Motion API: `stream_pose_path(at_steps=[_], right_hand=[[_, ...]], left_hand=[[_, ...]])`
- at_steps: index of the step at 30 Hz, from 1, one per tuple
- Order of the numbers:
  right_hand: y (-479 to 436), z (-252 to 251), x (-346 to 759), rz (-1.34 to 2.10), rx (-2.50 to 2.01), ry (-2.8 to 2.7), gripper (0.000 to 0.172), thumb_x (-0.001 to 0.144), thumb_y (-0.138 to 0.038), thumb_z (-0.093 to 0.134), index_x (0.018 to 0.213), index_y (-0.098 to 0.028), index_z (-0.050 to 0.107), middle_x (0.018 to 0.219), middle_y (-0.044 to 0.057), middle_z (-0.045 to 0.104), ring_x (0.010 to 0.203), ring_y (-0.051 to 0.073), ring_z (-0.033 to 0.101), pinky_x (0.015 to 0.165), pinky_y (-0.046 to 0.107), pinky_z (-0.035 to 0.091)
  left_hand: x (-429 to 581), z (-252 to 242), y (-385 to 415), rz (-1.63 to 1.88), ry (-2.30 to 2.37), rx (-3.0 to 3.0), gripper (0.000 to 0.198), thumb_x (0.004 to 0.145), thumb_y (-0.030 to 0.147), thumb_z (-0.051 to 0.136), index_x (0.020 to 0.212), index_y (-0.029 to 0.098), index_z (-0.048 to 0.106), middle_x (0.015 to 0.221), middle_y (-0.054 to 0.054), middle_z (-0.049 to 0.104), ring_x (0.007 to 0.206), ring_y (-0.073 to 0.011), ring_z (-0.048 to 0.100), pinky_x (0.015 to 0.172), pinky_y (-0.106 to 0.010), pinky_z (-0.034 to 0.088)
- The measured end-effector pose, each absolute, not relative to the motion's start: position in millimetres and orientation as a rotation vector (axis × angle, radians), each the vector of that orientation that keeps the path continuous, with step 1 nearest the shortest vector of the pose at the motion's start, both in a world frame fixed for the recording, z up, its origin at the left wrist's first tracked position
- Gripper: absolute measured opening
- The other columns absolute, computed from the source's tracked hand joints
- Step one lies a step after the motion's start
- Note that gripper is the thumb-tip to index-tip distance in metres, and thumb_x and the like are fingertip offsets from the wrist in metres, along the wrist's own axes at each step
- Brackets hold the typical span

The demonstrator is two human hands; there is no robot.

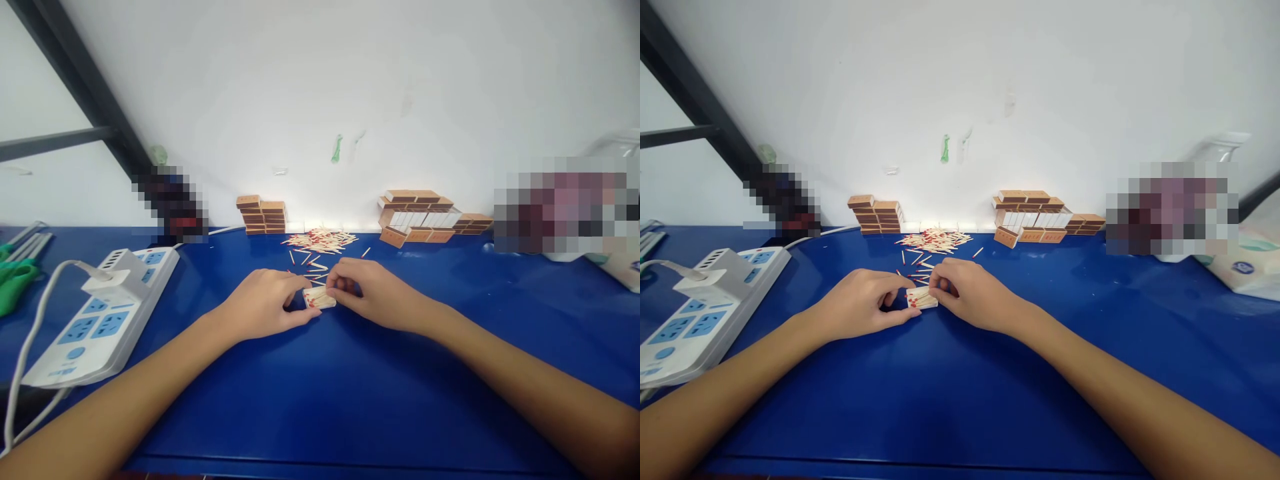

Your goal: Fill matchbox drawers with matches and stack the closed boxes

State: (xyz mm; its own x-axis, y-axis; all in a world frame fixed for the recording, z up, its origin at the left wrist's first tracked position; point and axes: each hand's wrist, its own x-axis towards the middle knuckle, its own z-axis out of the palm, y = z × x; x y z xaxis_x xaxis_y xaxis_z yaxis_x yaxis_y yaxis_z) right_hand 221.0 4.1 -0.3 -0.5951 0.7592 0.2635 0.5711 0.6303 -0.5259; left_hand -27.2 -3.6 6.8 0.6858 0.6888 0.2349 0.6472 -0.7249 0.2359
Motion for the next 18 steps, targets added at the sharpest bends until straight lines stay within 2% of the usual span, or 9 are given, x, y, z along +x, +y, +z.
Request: stream_pose_path(at_steps=[8, 14, 18], right_hand=[[-3.2, 1.2, 220.6, 0.648, -1.018, -2.457, 0.012, 0.102, -0.021, 0.054, 0.093, -0.02, 0.062, 0.094, 0.002, 0.065, 0.08, 0.014, 0.056, 0.07, 0.027, 0.042], [-8.0, 2.7, 212.2, 0.623, -1.034, -2.358, 0.008, 0.098, -0.023, 0.064, 0.092, -0.02, 0.067, 0.085, 0.0, 0.062, 0.075, 0.012, 0.056, 0.07, 0.026, 0.042], [-11.0, 0.1, 206.4, 0.611, -1.023, -2.365, 0.012, 0.098, -0.027, 0.068, 0.088, -0.02, 0.069, 0.084, 0.0, 0.062, 0.073, 0.012, 0.056, 0.068, 0.026, 0.041]], left_hand=[[-26.3, 6.5, -3.8, 0.486, 1.085, 2.767, 0.03, 0.091, 0.044, 0.072, 0.109, 0.021, 0.074, 0.068, 0.003, 0.064, 0.059, -0.0128, 0.056, 0.056, -0.026, 0.035], [-25.7, 8.1, -5.9, 0.509, 1.039, 2.758, 0.027, 0.092, 0.043, 0.07, 0.104, 0.02, 0.074, 0.069, 0.003, 0.064, 0.058, -0.0119, 0.055, 0.056, -0.026, 0.035], [-23.4, 9.0, -8.7, 0.517, 1.014, 2.753, 0.023, 0.092, 0.042, 0.07, 0.094, 0.019, 0.071, 0.069, 0.004, 0.064, 0.058, -0.0115, 0.054, 0.056, -0.026, 0.035]])
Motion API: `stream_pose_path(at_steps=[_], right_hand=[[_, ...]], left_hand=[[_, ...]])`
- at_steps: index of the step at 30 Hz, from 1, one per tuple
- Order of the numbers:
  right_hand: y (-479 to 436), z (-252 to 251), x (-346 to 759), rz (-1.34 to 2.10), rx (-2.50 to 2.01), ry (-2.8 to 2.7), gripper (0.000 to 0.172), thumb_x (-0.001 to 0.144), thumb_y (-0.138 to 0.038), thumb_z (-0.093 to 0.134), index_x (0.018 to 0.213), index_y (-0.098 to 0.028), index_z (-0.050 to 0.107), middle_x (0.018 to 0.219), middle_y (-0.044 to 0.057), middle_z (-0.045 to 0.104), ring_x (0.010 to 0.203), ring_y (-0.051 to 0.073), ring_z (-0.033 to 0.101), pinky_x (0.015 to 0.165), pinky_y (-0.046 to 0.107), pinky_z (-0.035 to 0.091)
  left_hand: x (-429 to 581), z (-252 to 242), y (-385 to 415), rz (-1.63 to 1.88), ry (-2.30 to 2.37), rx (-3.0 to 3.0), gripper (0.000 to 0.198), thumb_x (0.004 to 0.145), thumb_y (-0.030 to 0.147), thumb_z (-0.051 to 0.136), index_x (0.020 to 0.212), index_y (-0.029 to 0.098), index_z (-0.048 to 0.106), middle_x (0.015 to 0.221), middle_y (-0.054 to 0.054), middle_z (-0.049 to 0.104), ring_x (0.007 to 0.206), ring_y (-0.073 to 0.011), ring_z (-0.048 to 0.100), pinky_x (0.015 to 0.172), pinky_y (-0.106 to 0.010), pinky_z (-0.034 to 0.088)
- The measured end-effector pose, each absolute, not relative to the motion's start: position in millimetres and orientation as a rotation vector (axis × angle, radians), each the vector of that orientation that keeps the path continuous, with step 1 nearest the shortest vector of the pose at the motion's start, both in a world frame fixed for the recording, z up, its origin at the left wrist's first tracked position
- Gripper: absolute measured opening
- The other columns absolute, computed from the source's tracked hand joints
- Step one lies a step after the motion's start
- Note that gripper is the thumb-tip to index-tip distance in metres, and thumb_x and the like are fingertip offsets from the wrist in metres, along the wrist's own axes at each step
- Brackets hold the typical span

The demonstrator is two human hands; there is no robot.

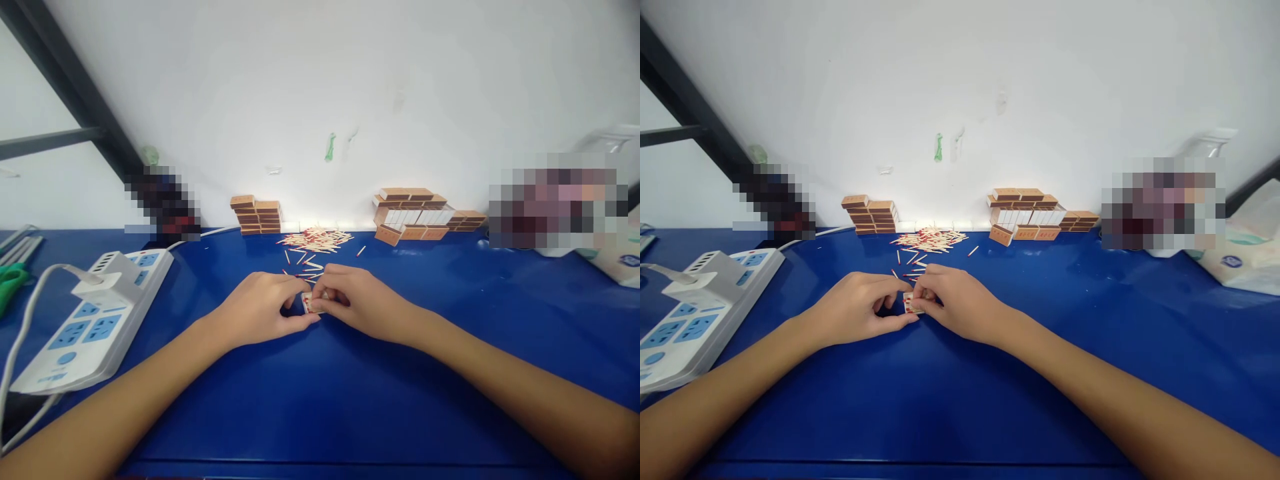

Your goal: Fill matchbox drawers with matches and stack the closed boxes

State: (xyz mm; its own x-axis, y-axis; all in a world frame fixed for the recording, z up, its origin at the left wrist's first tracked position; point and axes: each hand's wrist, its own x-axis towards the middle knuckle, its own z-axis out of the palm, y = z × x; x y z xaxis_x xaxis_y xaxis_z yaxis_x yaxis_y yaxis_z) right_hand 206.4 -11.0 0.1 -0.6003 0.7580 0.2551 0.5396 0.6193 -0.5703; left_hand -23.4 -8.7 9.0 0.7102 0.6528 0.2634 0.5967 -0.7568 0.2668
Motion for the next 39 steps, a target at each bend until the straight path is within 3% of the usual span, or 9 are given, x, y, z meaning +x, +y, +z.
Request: stream_pose_path(at_steps=[7, 16, 20, 23, 26, 28, 33, 39], right_hand=[[-12.2, 7.6, 213.6, 0.453, -0.99, -2.548, 0.017, 0.103, -0.029, 0.059, 0.095, -0.018, 0.07, 0.097, 0.004, 0.065, 0.073, 0.012, 0.056, 0.067, 0.027, 0.041], [-6.7, 4.4, 213.5, 0.646, -0.969, -2.458, 0.011, 0.097, -0.024, 0.066, 0.087, -0.02, 0.068, 0.083, 0.0, 0.061, 0.07, 0.011, 0.053, 0.065, 0.026, 0.04], [1.6, -1.4, 213.6, 0.6, -1.004, -2.366, 0.014, 0.098, -0.029, 0.065, 0.088, -0.021, 0.068, 0.078, -0.001, 0.06, 0.068, 0.012, 0.052, 0.065, 0.027, 0.04], [17.2, -7.8, 213.8, 0.456, -1.109, -2.269, 0.011, 0.096, -0.031, 0.067, 0.096, -0.021, 0.069, 0.084, 0.002, 0.064, 0.075, 0.015, 0.056, 0.071, 0.029, 0.043], [33.6, -15.1, 210.8, 0.351, -1.15, -2.288, 0.021, 0.093, -0.036, 0.073, 0.106, -0.02, 0.069, 0.099, 0.007, 0.067, 0.093, 0.021, 0.059, 0.083, 0.034, 0.045], [40.1, -18.8, 207.4, 0.355, -1.132, -2.321, 0.018, 0.094, -0.035, 0.072, 0.104, -0.02, 0.069, 0.102, 0.008, 0.067, 0.099, 0.023, 0.058, 0.087, 0.036, 0.045], [39.2, -21.6, 203.9, 0.367, -1.127, -2.297, 0.01, 0.098, -0.028, 0.066, 0.092, -0.019, 0.067, 0.096, 0.006, 0.065, 0.09, 0.02, 0.057, 0.08, 0.032, 0.044], [30.6, -18.1, 215.2, 0.391, -1.178, -2.309, 0.015, 0.097, -0.035, 0.066, 0.099, -0.02, 0.067, 0.098, 0.005, 0.064, 0.084, 0.018, 0.058, 0.075, 0.031, 0.044]], left_hand=[[-23.4, 7.9, -8.8, 0.52, 1.01, 2.752, 0.025, 0.092, 0.045, 0.07, 0.094, 0.019, 0.072, 0.069, 0.004, 0.063, 0.057, -0.0116, 0.054, 0.056, -0.027, 0.035], [-23.8, 10.9, -10.8, 0.474, 1.022, 2.734, 0.026, 0.091, 0.045, 0.069, 0.094, 0.019, 0.073, 0.068, 0.004, 0.063, 0.057, -0.0117, 0.054, 0.056, -0.027, 0.035], [-23.9, 13.3, -10.6, 0.449, 1.02, 2.717, 0.023, 0.089, 0.043, 0.071, 0.093, 0.02, 0.073, 0.069, 0.004, 0.064, 0.057, -0.0115, 0.055, 0.056, -0.027, 0.035], [-23.4, 14.2, -11.0, 0.436, 1.012, 2.707, 0.023, 0.087, 0.042, 0.073, 0.096, 0.021, 0.074, 0.07, 0.004, 0.065, 0.058, -0.0115, 0.055, 0.056, -0.027, 0.036], [-22.2, 14.8, -11.9, 0.411, 1.008, 2.697, 0.025, 0.087, 0.044, 0.073, 0.094, 0.02, 0.075, 0.07, 0.003, 0.066, 0.058, -0.012, 0.056, 0.056, -0.027, 0.036], [-21.9, 14.9, -12.3, 0.412, 1.015, 2.69, 0.026, 0.087, 0.045, 0.074, 0.095, 0.02, 0.076, 0.07, 0.003, 0.066, 0.059, -0.0123, 0.056, 0.056, -0.027, 0.036], [-23.0, 14.1, -11.1, 0.421, 1.006, 2.707, 0.025, 0.087, 0.044, 0.073, 0.097, 0.021, 0.076, 0.07, 0.003, 0.066, 0.058, -0.0117, 0.055, 0.056, -0.027, 0.036], [-23.4, 14.1, -9.7, 0.41, 1.033, 2.705, 0.026, 0.088, 0.044, 0.073, 0.096, 0.02, 0.076, 0.068, 0.003, 0.065, 0.058, -0.0124, 0.055, 0.055, -0.027, 0.036]])
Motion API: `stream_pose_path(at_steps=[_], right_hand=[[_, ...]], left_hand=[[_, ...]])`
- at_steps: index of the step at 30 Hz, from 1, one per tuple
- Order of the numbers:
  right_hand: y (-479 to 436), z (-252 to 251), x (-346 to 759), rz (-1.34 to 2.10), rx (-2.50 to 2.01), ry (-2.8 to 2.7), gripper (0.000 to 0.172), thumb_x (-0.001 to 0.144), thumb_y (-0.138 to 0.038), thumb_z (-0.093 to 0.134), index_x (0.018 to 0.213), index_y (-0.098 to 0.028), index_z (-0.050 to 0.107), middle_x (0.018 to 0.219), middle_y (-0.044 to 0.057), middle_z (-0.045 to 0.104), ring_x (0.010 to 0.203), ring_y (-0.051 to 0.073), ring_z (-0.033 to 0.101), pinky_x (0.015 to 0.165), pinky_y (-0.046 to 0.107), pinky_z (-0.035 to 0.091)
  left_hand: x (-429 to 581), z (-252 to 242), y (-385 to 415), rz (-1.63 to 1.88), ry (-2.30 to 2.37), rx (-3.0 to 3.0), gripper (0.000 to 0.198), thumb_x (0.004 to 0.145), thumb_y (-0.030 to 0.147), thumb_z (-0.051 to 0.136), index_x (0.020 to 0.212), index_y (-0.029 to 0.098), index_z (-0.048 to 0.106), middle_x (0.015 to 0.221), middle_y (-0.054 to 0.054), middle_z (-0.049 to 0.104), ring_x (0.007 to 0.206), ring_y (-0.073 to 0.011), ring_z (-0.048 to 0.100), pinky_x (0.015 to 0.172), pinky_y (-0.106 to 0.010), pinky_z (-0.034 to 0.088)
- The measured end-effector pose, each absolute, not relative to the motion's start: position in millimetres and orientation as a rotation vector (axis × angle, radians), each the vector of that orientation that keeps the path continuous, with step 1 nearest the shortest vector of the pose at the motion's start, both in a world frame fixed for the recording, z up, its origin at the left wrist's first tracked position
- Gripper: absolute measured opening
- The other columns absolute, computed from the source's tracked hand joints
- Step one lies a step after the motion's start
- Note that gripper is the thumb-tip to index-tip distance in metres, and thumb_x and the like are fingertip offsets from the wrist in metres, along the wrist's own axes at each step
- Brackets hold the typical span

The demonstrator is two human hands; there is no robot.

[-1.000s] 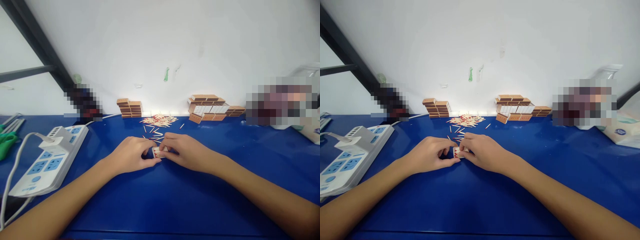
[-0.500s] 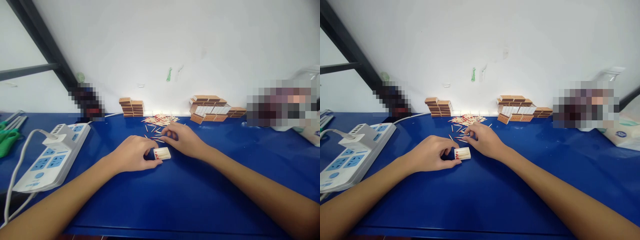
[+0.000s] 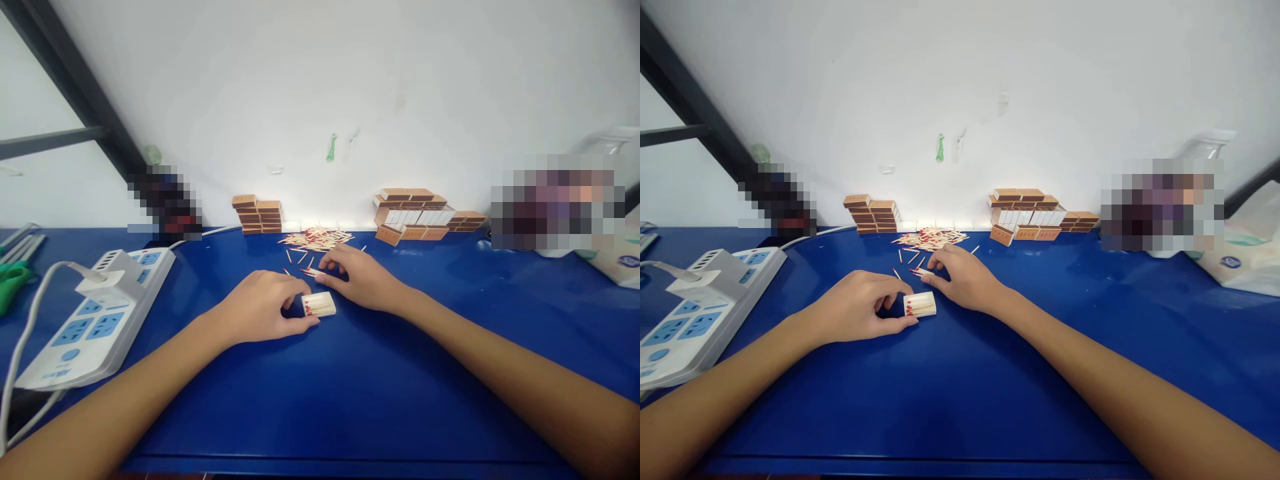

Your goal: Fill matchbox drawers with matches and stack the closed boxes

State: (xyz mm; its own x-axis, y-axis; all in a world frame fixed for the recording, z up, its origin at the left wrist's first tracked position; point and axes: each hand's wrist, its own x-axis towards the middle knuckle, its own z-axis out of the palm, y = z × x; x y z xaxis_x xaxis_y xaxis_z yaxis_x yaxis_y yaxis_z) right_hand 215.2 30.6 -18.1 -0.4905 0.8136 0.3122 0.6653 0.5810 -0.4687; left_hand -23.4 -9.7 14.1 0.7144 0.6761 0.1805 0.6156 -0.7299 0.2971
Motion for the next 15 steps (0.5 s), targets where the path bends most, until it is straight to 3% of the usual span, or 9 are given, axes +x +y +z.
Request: stream_pose_path(at_steps=[8, 15], right_hand=[[26.6, -14.9, 224.1, 0.396, -1.271, -2.349, 0.009, 0.097, -0.027, 0.065, 0.092, -0.02, 0.064, 0.094, 0.005, 0.065, 0.079, 0.017, 0.058, 0.07, 0.031, 0.043], [25.2, -13.9, 220.2, 0.369, -1.398, -2.372, 0.017, 0.1, -0.03, 0.063, 0.087, -0.019, 0.062, 0.092, 0.005, 0.066, 0.078, 0.018, 0.057, 0.069, 0.032, 0.041]], left_hand=[[-23.6, 14.7, -9.8, 0.407, 1.041, 2.708, 0.026, 0.088, 0.044, 0.073, 0.096, 0.02, 0.075, 0.068, 0.002, 0.065, 0.059, -0.0132, 0.057, 0.056, -0.026, 0.036], [-23.1, 14.6, -9.8, 0.401, 1.032, 2.726, 0.026, 0.089, 0.044, 0.072, 0.098, 0.02, 0.075, 0.069, 0.003, 0.065, 0.058, -0.0128, 0.056, 0.056, -0.027, 0.036]])
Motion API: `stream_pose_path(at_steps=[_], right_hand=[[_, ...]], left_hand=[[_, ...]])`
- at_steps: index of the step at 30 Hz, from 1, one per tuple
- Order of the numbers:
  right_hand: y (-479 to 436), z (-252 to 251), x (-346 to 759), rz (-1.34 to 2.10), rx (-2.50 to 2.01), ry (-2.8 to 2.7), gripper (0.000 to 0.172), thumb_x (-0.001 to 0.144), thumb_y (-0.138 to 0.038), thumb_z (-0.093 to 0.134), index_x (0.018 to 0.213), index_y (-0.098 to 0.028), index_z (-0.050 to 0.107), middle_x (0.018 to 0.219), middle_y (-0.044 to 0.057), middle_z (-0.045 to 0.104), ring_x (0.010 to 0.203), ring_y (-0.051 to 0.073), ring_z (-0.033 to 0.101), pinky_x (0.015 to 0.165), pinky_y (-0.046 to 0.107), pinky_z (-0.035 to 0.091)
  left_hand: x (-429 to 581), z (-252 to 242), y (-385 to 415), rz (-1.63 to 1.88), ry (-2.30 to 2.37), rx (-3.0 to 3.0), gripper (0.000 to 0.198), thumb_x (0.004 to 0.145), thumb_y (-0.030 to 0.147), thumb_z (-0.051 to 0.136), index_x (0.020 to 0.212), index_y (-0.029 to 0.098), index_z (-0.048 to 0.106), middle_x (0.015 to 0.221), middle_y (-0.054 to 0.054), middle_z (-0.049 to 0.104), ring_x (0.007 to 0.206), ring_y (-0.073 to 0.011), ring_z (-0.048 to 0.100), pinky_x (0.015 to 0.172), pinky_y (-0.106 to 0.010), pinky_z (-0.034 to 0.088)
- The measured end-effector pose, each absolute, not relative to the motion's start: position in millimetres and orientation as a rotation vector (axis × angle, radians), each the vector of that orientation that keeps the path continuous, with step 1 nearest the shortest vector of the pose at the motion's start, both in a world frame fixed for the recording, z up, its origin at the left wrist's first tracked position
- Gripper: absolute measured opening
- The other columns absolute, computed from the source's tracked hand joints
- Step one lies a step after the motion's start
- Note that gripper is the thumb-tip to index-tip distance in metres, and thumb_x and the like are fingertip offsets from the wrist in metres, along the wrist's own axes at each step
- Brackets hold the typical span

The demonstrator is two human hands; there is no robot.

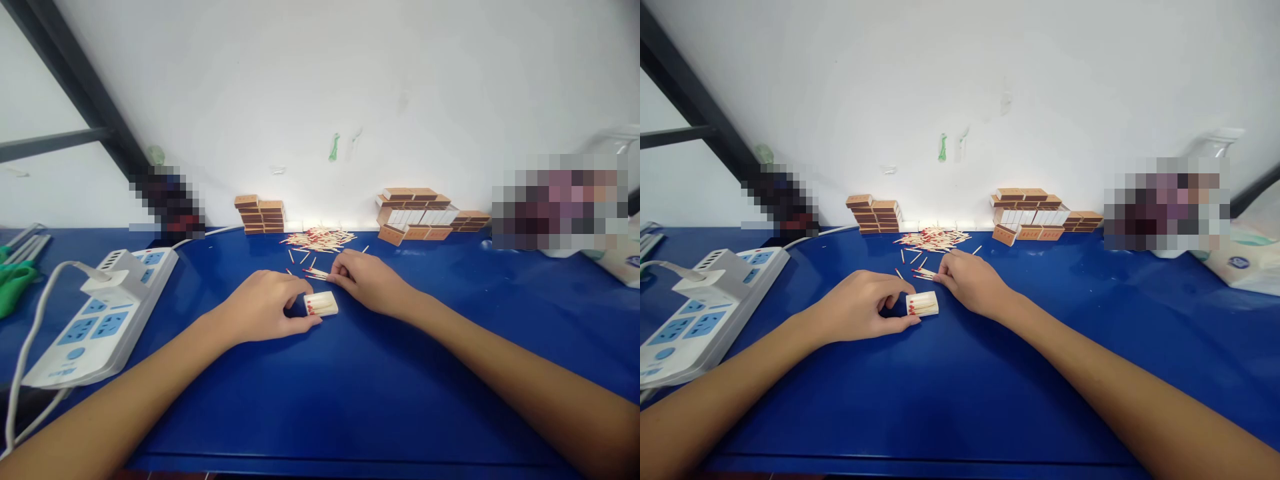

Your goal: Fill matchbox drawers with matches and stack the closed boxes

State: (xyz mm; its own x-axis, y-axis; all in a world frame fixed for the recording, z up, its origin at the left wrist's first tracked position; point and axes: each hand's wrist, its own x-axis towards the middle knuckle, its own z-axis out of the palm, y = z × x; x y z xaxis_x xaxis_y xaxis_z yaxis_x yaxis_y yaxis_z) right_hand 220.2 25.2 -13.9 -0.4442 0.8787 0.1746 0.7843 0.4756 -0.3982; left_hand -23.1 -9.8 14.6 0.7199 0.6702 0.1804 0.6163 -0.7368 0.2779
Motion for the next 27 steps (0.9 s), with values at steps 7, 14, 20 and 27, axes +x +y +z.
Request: stream_pose_path(at_steps=[7, 14, 20, 27], right_hand=[[24.7, -20.3, 206.8, 0.291, -1.352, -2.321, 0.016, 0.101, -0.029, 0.061, 0.088, -0.019, 0.06, 0.093, 0.005, 0.065, 0.077, 0.016, 0.057, 0.068, 0.031, 0.04], [25.3, -25.3, 197.8, 0.241, -1.265, -2.252, 0.018, 0.097, -0.037, 0.067, 0.096, -0.02, 0.062, 0.102, 0.006, 0.065, 0.088, 0.018, 0.061, 0.074, 0.031, 0.043], [30.9, -21.7, 199.1, 0.334, -1.335, -2.305, 0.016, 0.1, -0.034, 0.065, 0.092, -0.02, 0.063, 0.098, 0.005, 0.065, 0.085, 0.018, 0.06, 0.073, 0.031, 0.042], [24.2, -6.4, 217.4, 0.391, -1.415, -2.455, 0.021, 0.103, -0.032, 0.059, 0.087, -0.019, 0.058, 0.098, 0.006, 0.064, 0.077, 0.017, 0.057, 0.07, 0.031, 0.042]], left_hand=[[-22.5, 14.6, -9.6, 0.398, 1.026, 2.746, 0.024, 0.089, 0.043, 0.071, 0.096, 0.021, 0.075, 0.068, 0.003, 0.064, 0.057, -0.0124, 0.055, 0.055, -0.027, 0.035], [-23.0, 14.0, -9.2, 0.374, 1.037, 2.74, 0.025, 0.089, 0.044, 0.071, 0.095, 0.02, 0.075, 0.07, 0.003, 0.065, 0.058, -0.0129, 0.056, 0.055, -0.028, 0.035], [-22.8, 13.8, -9.0, 0.388, 1.028, 2.743, 0.025, 0.089, 0.044, 0.071, 0.098, 0.021, 0.076, 0.069, 0.003, 0.064, 0.058, -0.0127, 0.056, 0.056, -0.028, 0.035], [-23.0, 15.2, -9.4, 0.38, 1.053, 2.73, 0.026, 0.089, 0.044, 0.072, 0.099, 0.02, 0.076, 0.07, 0.002, 0.066, 0.059, -0.0131, 0.056, 0.056, -0.027, 0.034]])
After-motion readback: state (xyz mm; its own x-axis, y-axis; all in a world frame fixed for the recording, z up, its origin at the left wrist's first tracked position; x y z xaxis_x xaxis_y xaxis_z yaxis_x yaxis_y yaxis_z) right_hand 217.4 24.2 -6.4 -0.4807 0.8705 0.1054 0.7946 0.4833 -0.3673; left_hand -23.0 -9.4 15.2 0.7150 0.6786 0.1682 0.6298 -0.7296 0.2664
